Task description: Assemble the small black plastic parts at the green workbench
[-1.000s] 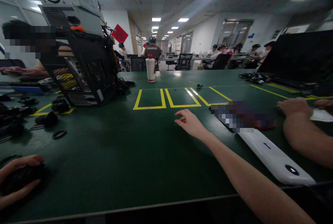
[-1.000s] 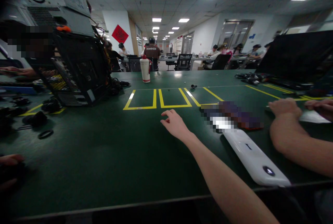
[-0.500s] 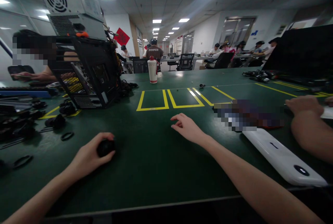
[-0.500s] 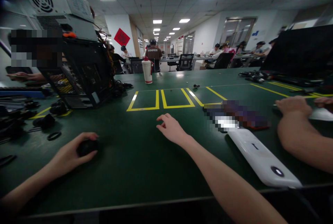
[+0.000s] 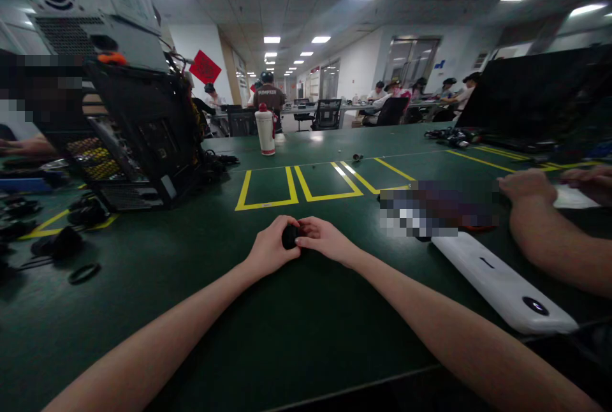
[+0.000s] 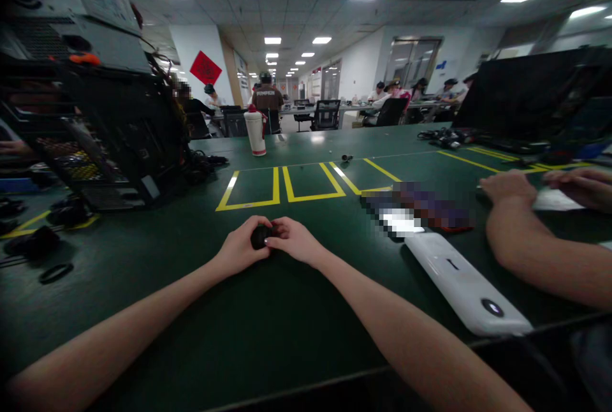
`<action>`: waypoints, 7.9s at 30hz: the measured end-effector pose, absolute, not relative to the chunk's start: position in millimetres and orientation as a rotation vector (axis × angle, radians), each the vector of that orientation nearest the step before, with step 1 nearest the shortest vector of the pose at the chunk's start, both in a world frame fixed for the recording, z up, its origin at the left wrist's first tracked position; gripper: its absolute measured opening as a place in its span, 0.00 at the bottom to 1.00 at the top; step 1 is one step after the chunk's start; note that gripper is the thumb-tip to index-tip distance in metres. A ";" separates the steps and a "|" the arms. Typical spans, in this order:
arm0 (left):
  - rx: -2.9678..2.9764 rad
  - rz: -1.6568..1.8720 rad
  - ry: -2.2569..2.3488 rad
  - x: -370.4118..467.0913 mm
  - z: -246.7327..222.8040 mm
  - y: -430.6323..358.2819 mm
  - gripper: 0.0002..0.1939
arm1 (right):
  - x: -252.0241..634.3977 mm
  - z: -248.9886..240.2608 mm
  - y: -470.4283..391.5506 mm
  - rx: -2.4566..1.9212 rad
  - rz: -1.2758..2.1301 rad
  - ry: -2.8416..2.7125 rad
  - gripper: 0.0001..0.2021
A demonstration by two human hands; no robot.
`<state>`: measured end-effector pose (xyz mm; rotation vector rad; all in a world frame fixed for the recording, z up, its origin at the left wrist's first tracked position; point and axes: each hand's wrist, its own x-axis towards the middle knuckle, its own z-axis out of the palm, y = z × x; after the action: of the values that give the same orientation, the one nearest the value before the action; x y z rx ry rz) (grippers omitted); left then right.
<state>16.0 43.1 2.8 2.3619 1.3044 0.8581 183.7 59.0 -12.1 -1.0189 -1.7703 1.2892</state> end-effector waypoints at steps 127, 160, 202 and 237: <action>2.176 1.020 1.122 -2.1 -0.9 41.1 0.31 | 166.0 -4.8 42.0 -0.806 1.381 -1.492 0.12; 2.211 0.997 1.108 -2.2 0.6 36.9 0.32 | 172.7 -3.0 41.9 -0.779 1.516 -1.459 0.12; 2.219 0.979 1.103 -0.5 2.5 34.5 0.31 | 170.0 -0.6 42.4 -0.840 1.527 -1.405 0.14; 2.269 0.956 1.144 -0.6 3.3 34.0 0.31 | 167.5 1.2 39.0 -0.807 1.430 -1.460 0.11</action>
<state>-0.6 34.0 3.3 2.2687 1.1440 0.9559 167.5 39.0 1.2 -0.8068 -1.4596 1.4297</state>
